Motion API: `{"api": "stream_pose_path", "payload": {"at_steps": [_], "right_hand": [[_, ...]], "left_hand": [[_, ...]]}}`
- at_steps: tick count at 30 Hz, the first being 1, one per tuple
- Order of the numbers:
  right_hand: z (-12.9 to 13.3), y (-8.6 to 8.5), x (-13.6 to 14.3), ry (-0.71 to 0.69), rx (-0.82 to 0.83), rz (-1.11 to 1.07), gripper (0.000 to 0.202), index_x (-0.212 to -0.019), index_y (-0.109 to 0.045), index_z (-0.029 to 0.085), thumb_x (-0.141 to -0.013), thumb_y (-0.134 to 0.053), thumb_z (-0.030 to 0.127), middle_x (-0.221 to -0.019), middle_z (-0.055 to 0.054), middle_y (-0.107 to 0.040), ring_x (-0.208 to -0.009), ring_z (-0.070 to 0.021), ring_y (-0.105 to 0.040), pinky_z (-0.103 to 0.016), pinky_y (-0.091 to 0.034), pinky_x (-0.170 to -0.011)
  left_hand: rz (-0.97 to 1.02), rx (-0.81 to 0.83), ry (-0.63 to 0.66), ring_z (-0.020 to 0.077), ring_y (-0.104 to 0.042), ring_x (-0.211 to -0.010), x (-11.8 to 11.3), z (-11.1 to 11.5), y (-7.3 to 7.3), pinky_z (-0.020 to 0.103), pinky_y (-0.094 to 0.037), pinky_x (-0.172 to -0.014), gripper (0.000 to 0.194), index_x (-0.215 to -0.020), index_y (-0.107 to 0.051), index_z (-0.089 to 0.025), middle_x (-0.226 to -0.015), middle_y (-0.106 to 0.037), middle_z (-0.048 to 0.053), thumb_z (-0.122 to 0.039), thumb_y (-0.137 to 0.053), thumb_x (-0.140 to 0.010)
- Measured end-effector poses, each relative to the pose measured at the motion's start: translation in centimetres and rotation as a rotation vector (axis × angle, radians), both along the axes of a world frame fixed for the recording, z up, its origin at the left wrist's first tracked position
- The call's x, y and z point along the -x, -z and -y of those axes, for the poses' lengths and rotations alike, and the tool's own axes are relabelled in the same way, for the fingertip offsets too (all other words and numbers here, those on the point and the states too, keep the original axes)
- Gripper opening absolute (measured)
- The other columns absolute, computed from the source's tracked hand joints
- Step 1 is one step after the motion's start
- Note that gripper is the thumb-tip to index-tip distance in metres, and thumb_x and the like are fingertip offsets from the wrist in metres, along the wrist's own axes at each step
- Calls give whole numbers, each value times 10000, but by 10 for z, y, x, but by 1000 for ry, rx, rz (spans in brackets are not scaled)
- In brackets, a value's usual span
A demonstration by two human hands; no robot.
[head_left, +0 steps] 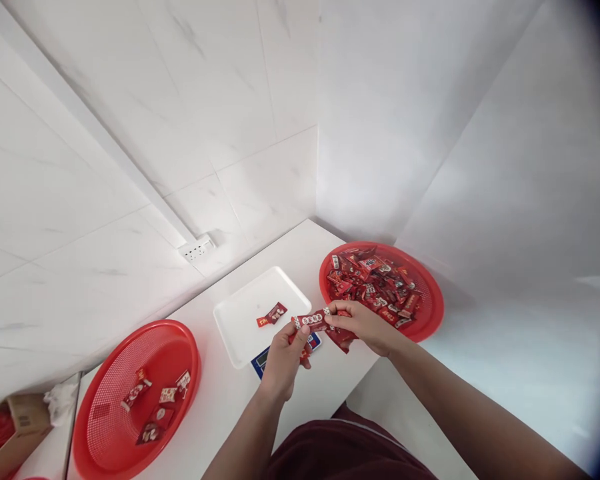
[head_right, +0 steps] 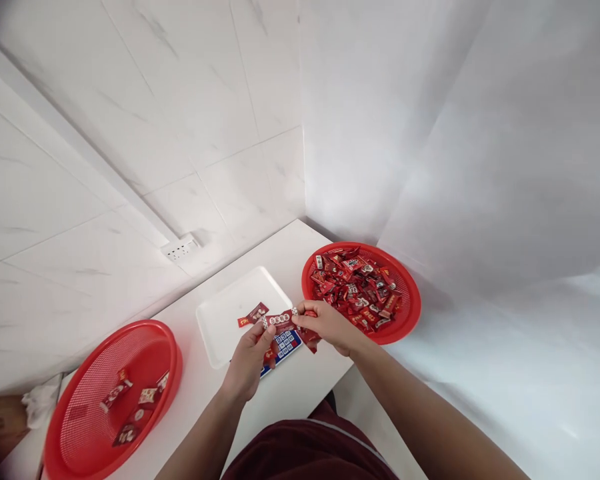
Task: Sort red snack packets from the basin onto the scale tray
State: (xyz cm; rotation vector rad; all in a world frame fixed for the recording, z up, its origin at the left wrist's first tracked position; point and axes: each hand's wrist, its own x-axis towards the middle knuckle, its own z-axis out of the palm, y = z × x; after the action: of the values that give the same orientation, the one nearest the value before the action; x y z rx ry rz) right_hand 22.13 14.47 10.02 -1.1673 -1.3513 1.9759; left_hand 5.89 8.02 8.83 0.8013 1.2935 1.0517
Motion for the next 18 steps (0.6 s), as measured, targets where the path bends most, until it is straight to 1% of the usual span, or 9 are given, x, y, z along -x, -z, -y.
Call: {"api": "stream_pose_path", "payload": {"at_steps": [2, 4, 7, 10, 12, 16, 18], "right_hand": [[5, 0, 10, -31, -40, 7, 339, -755, -517, 165, -675, -635, 472, -514, 52, -484, -409, -73, -432, -227, -396, -402], [8, 4, 17, -56, -100, 21, 322, -772, -538, 156, -687, -630, 453, -498, 57, -469, -422, -73, -429, -220, -389, -413], [10, 10, 25, -64, -153, 46, 302, -751, -556, 145, -697, -622, 434, -471, 56, -457, -427, -78, -434, -218, -383, -419], [13, 12, 31, -40, -124, 65, 310, -726, -551, 145, -680, -627, 441, -456, 57, -452, -413, -82, -431, -222, -382, -410], [14, 11, 34, -43, -99, 64, 317, -720, -550, 147, -671, -631, 449, -456, 58, -451, -413, -83, -428, -223, -383, -407], [18, 12, 36, -127, -130, 43, 307, -763, -573, 151, -700, -612, 449, -460, 63, -445, -424, -79, -418, -209, -371, -415], [20, 14, 37, -144, -158, 52, 305, -770, -581, 153, -703, -616, 448, -463, 63, -447, -429, -77, -419, -203, -364, -418]], "left_hand": [[-7, -4, -42, 85, -410, -522, 4, 3, -1, 172, -342, -415, 376, -806, -610, -158, -559, -455, -28, -517, -587, -695], [-18, 1, -66, 75, -383, -499, 9, 7, -2, 167, -328, -409, 343, -755, -589, -164, -538, -445, -38, -501, -601, -691], [-29, -1, -67, 69, -370, -486, 13, 13, -2, 168, -324, -402, 328, -763, -590, -159, -541, -443, -37, -480, -600, -701], [-27, -2, -63, 67, -375, -476, 15, 17, -3, 172, -323, -398, 356, -818, -606, -151, -548, -449, -34, -487, -595, -702], [-37, -6, -71, 68, -376, -473, 16, 19, -4, 175, -322, -399, 361, -811, -605, -152, -546, -449, -35, -494, -594, -698], [-91, -7, -91, 71, -371, -474, 20, 21, -7, 179, -322, -404, 348, -756, -585, -162, -540, -436, -44, -503, -595, -691], [-133, -9, -89, 77, -385, -484, 22, 21, -8, 184, -333, -411, 349, -738, -576, -166, -543, -437, -44, -511, -588, -690]]}}
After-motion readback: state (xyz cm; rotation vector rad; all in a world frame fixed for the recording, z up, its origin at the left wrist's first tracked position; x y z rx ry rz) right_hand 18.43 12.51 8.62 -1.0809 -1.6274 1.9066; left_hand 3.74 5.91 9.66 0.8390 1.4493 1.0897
